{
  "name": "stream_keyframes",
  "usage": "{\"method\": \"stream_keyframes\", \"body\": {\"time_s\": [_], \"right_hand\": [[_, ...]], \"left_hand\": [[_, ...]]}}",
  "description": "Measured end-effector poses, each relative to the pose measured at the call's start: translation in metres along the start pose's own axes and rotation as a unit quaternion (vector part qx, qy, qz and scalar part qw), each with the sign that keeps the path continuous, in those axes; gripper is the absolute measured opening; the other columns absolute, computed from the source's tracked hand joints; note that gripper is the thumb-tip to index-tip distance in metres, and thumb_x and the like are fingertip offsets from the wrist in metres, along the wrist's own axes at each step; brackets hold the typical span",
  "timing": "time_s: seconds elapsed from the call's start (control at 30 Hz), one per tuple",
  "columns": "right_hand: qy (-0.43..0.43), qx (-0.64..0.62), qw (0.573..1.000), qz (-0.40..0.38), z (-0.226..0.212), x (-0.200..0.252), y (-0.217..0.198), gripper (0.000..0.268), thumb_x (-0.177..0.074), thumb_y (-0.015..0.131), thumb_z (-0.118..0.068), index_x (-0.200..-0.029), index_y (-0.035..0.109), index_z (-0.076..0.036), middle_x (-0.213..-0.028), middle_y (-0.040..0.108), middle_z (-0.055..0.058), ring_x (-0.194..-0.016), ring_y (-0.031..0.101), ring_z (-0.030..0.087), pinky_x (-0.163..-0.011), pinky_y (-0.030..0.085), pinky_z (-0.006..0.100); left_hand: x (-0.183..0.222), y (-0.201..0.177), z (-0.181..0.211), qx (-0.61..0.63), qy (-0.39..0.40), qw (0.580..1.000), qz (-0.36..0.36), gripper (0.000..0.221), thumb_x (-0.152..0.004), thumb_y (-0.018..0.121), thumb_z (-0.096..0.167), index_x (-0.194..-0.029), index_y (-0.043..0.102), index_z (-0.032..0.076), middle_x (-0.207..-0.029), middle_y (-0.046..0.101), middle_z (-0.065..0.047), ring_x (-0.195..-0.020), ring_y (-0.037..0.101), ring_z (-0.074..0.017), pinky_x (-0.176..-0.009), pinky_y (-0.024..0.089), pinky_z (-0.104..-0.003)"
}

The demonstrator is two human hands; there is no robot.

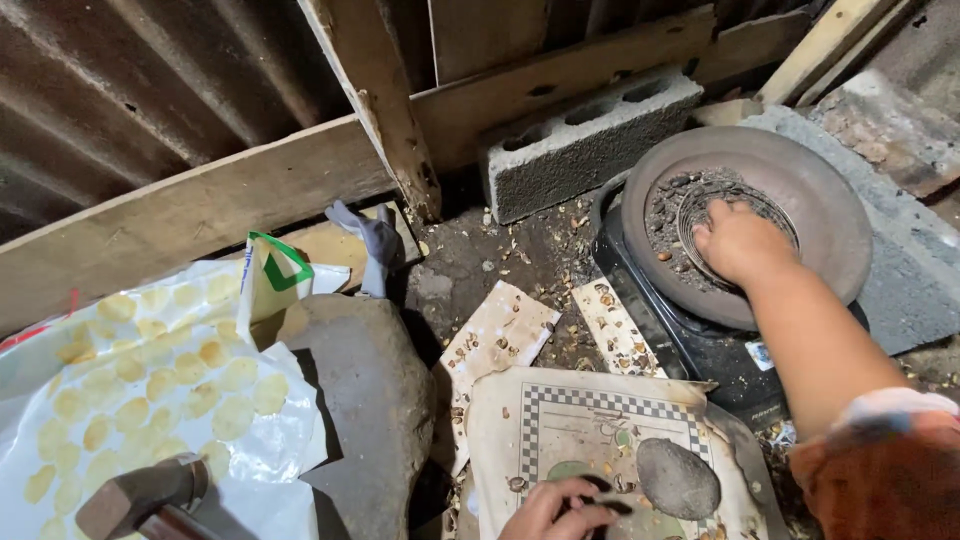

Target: Shelling seeds and flattening them with a wooden mallet on a sack to prepare chips.

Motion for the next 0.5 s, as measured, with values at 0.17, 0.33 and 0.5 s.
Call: {"method": "stream_keyframes", "body": {"time_s": [0.17, 0.33, 0.5], "right_hand": [[0.024, -0.139, 0.985, -0.101, 0.032, -0.017, 0.021, 0.029, -0.095, 0.073, -0.026, -0.114, 0.068, -0.004, -0.111, 0.072, 0.021, -0.096, 0.072, 0.035, -0.082, 0.057, 0.046], [0.103, -0.417, 0.895, -0.119, 0.069, -0.019, 0.037, 0.02, -0.09, 0.072, -0.001, -0.11, 0.068, 0.001, -0.1, 0.069, 0.012, -0.082, 0.068, 0.025, -0.071, 0.058, 0.037], [-0.022, -0.454, 0.861, -0.227, -0.025, 0.096, -0.033, 0.019, -0.093, 0.064, -0.007, -0.111, 0.069, -0.005, -0.097, 0.076, 0.013, -0.082, 0.074, 0.022, -0.078, 0.06, 0.036]], "left_hand": [[-0.019, -0.014, -0.005, 0.106, -0.18, 0.976, -0.057, 0.019, -0.096, 0.067, 0.004, -0.112, 0.078, 0.005, -0.124, 0.064, -0.014, -0.102, 0.069, -0.0239, -0.094, 0.055, -0.035], [-0.049, -0.027, -0.008, 0.181, -0.255, 0.95, 0.002, 0.027, -0.092, 0.062, 0.002, -0.116, 0.075, 0.002, -0.129, 0.061, -0.015, -0.127, 0.06, -0.0256, -0.109, 0.044, -0.037], [-0.082, 0.0, -0.009, 0.578, -0.433, 0.688, 0.068, 0.042, -0.102, 0.053, 0.025, -0.14, 0.054, 0.007, -0.139, 0.062, -0.011, -0.129, 0.059, -0.0215, -0.111, 0.048, -0.038]]}}
Point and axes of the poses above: each hand's wrist, its own x-axis away from the middle knuckle, its own y-axis out of the palm, z = x × y, the point moved 6 cm from there along -x, towards the middle knuckle
